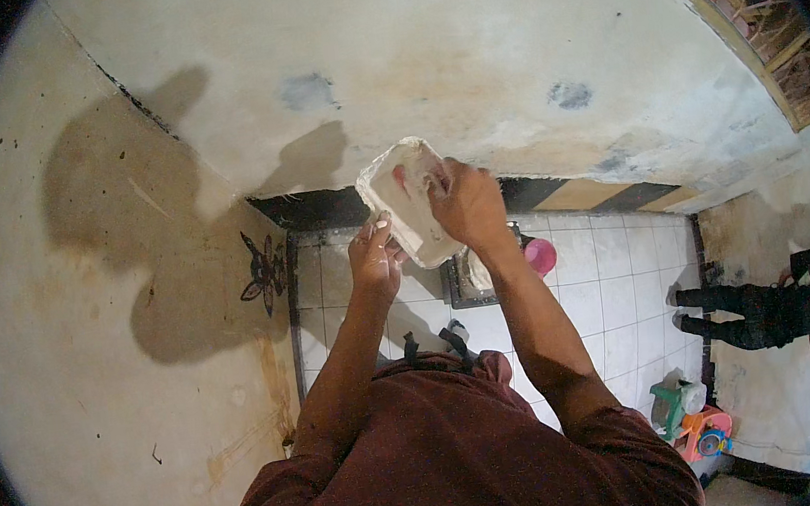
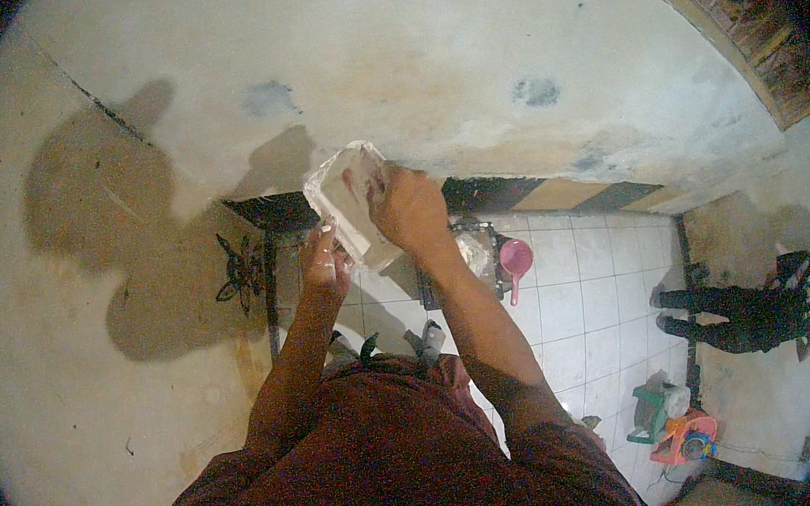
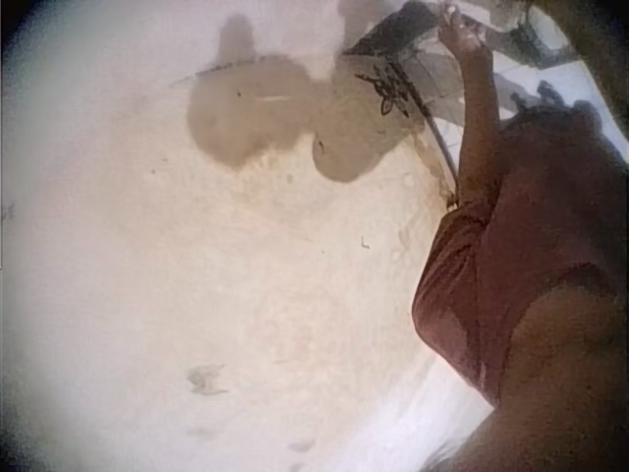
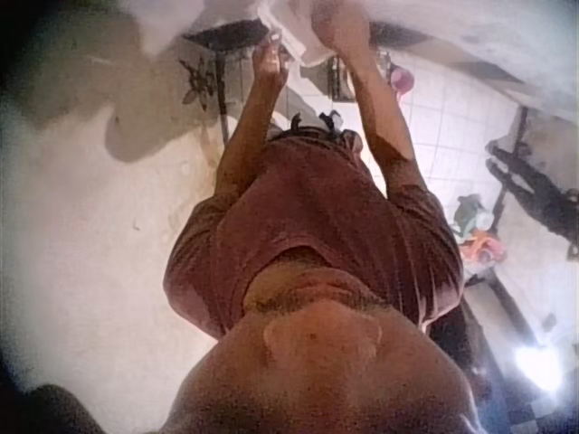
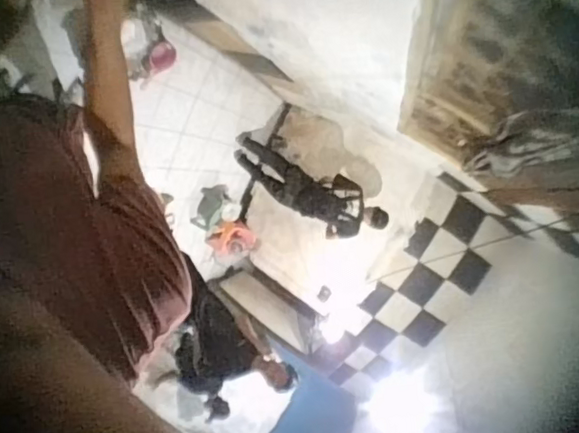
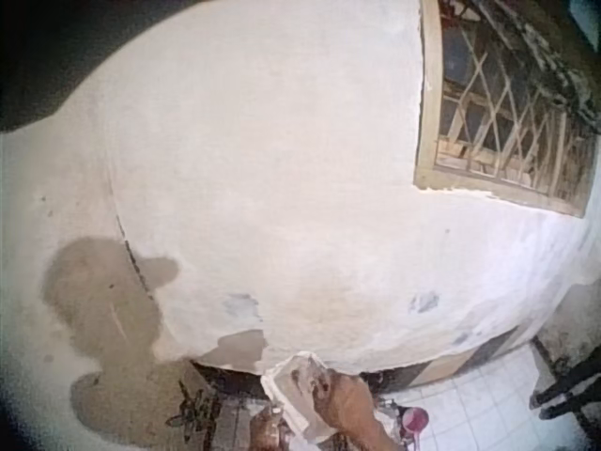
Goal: The person applies a white plaster or filler substance to holes and cracks in a wall using a putty knife and a plastic container, smoothing the material over the surface.
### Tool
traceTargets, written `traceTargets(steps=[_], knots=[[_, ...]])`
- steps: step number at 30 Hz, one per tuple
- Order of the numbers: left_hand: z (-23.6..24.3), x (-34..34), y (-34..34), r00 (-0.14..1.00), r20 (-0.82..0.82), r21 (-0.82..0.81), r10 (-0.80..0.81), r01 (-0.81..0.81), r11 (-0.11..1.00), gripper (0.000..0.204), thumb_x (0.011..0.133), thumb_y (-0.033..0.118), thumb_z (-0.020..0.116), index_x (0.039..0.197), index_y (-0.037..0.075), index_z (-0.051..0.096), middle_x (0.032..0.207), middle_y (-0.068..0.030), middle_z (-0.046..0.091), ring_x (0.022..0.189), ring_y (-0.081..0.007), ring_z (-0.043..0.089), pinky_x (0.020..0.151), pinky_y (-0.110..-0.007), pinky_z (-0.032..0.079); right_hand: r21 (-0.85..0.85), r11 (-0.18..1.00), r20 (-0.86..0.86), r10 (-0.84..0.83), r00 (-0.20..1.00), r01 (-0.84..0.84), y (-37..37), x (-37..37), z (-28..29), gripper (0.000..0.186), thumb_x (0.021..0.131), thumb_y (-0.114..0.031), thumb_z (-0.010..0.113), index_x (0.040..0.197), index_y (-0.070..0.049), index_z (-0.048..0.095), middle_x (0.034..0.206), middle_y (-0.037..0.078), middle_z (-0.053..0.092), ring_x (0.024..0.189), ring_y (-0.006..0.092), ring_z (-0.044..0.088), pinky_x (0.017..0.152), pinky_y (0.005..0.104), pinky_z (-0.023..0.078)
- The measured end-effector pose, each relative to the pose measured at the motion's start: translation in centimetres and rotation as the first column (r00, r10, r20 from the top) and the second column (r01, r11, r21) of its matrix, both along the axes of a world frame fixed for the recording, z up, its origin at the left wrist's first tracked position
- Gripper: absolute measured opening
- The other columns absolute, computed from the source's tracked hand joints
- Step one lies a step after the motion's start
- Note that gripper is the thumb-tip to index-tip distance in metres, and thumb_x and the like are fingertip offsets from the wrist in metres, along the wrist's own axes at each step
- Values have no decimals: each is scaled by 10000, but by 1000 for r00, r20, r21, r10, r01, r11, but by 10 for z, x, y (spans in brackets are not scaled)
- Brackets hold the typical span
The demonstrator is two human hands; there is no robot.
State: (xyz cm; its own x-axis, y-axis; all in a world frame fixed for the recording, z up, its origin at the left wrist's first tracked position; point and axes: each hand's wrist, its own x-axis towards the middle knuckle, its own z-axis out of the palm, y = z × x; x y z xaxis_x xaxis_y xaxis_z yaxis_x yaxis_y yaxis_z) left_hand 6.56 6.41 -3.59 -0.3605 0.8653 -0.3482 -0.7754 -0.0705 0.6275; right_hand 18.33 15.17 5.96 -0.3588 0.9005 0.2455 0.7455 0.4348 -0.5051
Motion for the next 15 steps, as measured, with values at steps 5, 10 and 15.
traceTargets(steps=[5,10,15], knots=[[2,1,-5,1000,-7,-34,-5,4,999,289,886,195,605,1138,76,528,964,-43,587,819,-164,587,616,-296,455,35,992,-48,127,991,-125,-18,-11,4,198,782,-196,622,807,0,613,728,252,616,707,441,615,632,480,508],[-7,-2,-4,1000,8,74,-3,2,997,298,890,131,580,1170,54,514,1031,-79,603,895,-208,617,668,-315,499,0,993,-7,122,993,-122,-21,-11,-2,190,777,-186,621,828,-2,623,737,251,619,714,435,618,650,481,510],[0,1,-5,1000,-18,-37,-2,2,999,340,892,128,562,1217,53,495,1016,-68,603,883,-176,612,619,-273,468,8,991,8,131,991,-131,-21,-11,-1,186,779,-184,620,836,-8,627,748,248,623,719,427,622,655,478,512]])
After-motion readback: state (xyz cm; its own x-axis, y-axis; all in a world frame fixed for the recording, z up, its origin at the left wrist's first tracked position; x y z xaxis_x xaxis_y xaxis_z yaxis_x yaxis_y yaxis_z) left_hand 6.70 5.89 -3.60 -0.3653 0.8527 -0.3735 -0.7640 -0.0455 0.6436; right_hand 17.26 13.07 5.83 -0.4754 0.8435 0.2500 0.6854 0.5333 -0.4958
